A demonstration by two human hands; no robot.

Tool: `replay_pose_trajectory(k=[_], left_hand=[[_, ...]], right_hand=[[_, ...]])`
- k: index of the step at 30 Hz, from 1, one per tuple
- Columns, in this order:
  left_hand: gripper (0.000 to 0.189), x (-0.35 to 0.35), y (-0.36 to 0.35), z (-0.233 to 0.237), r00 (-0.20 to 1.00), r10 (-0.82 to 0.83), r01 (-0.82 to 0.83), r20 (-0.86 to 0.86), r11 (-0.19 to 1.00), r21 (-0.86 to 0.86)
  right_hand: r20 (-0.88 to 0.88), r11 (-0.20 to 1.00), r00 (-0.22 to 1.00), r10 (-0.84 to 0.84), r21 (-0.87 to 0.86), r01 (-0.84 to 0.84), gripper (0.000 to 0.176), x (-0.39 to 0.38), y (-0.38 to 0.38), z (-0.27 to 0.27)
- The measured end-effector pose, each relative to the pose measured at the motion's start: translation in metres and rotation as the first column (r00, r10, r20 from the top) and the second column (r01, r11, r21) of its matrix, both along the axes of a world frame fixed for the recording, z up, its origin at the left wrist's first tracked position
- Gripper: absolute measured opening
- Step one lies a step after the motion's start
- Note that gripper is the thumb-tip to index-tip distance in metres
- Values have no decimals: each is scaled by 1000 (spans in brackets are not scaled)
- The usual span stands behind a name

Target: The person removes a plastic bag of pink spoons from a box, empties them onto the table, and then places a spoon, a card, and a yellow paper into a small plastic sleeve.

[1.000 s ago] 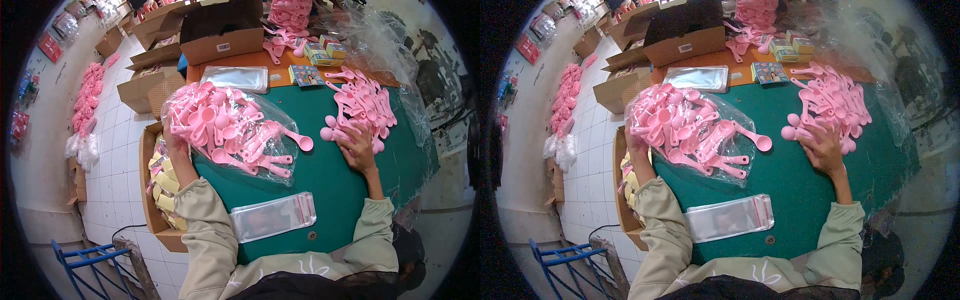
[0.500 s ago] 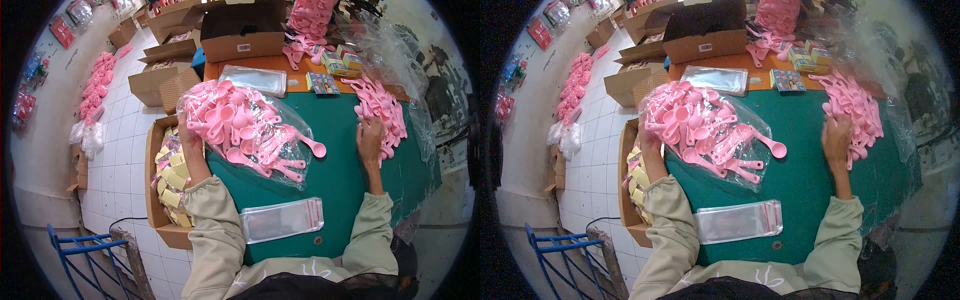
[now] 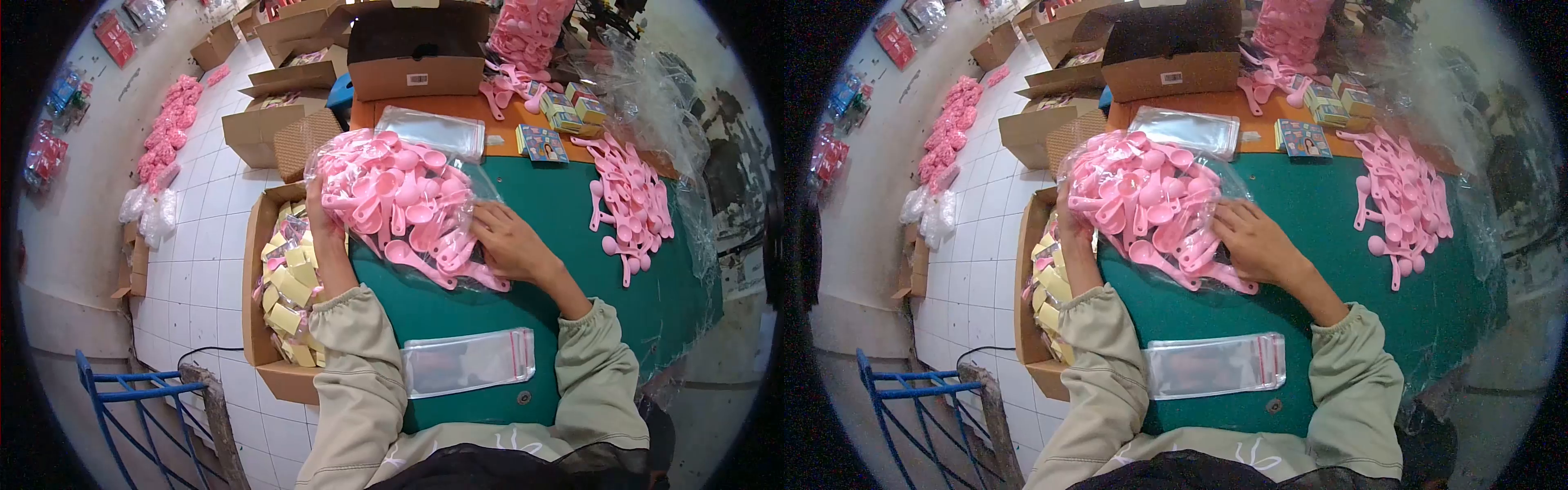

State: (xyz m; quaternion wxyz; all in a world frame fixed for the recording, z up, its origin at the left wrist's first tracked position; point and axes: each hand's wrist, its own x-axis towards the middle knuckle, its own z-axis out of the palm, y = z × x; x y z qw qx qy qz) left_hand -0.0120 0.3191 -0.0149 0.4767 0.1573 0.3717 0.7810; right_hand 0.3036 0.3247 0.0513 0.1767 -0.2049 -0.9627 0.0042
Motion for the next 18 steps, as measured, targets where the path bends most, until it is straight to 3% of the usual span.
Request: replay_pose_trajectory(k=[5,8,11,18], left_hand=[[42,0,0,-2,1000,9,-9,4,1000,-3],[44,-2,1,-3,1000,-11,11,-2,1000,20],[46,-4,1,-6,999,-31,31,18,999,17],[46,-4,2,-6,999,-39,39,1,999,37]], right_hand=[[119,995,990,-72,84,62,25,1,1,-5],[118,998,991,-62,24,59,34,8,1,-9],[66,996,996,-55,73,50,32,12,1,-5],[161,995,984,-79,75,67,24,10,-4,-9]])
